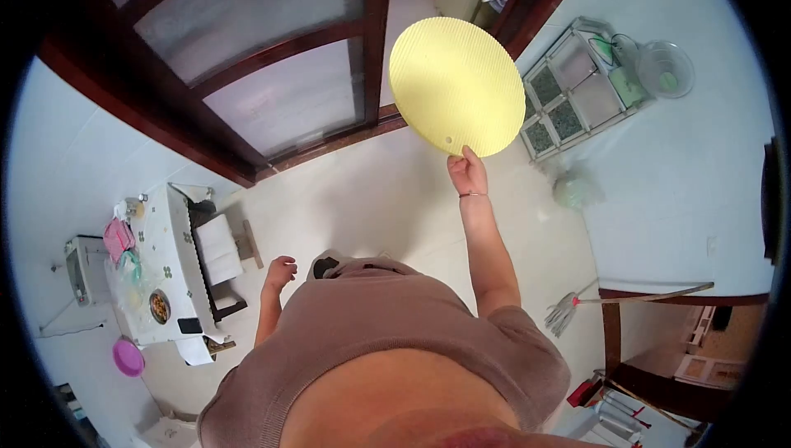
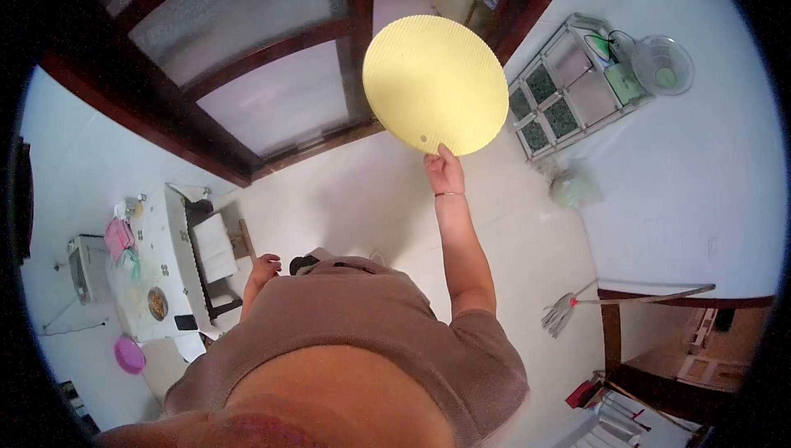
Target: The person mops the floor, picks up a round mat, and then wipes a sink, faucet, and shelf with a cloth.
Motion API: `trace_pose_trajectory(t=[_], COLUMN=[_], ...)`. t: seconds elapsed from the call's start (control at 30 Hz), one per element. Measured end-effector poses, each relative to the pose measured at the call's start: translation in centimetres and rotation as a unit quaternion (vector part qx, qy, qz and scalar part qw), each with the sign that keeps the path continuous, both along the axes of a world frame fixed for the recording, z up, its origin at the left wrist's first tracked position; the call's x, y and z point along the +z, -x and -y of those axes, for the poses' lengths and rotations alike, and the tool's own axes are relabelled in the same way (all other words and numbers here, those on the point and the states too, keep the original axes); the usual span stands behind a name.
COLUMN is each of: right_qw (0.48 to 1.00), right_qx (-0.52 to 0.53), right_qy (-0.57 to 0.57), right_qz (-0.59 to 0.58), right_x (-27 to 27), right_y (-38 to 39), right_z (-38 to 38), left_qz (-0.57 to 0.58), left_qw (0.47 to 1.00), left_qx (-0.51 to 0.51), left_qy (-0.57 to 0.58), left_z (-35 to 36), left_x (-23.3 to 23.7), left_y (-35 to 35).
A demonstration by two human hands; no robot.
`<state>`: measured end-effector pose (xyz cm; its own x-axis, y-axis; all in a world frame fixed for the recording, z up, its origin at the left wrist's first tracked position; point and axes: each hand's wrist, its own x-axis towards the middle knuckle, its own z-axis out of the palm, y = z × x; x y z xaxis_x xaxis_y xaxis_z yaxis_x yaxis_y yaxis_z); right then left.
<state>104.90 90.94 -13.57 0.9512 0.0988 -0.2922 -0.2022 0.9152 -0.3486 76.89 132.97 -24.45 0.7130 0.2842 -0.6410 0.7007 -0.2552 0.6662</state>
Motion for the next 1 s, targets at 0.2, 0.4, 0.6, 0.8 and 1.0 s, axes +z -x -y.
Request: trace_pose_trajectory(t=[0.2, 0.4, 0.6, 0.8, 1.0], right_qw=[1.0, 0.999, 0.999, 0.999, 0.997], right_qx=[0.021, 0.017, 0.013, 0.034, 0.061], right_qy=[-0.019, -0.028, -0.029, -0.033, -0.026], right_qz=[0.002, 0.013, -0.009, -0.008, -0.033], right_x=[0.8, -0.4, -0.2, -2.6, -3.4], right_y=[-7.4, -17.2, -27.0, -36.3, -49.2], right_z=[0.7, 1.2, 3.2, 5.1, 5.5], left_qz=[-0.029, -0.038, -0.037, 0.085, 0.082], left_qw=[0.998, 0.997, 0.999, 0.943, 0.952], left_qx=[-0.048, -0.016, 0.002, -0.265, -0.228], left_qy=[-0.015, -0.062, -0.038, -0.181, -0.189], left_z=[1.6, -0.9, 1.0, 4.6, 9.3], left_x=[1.3, -0.7, -2.1, -0.7, 4.5], left_y=[-7.1, -14.5, -27.3, -46.2, -58.7])
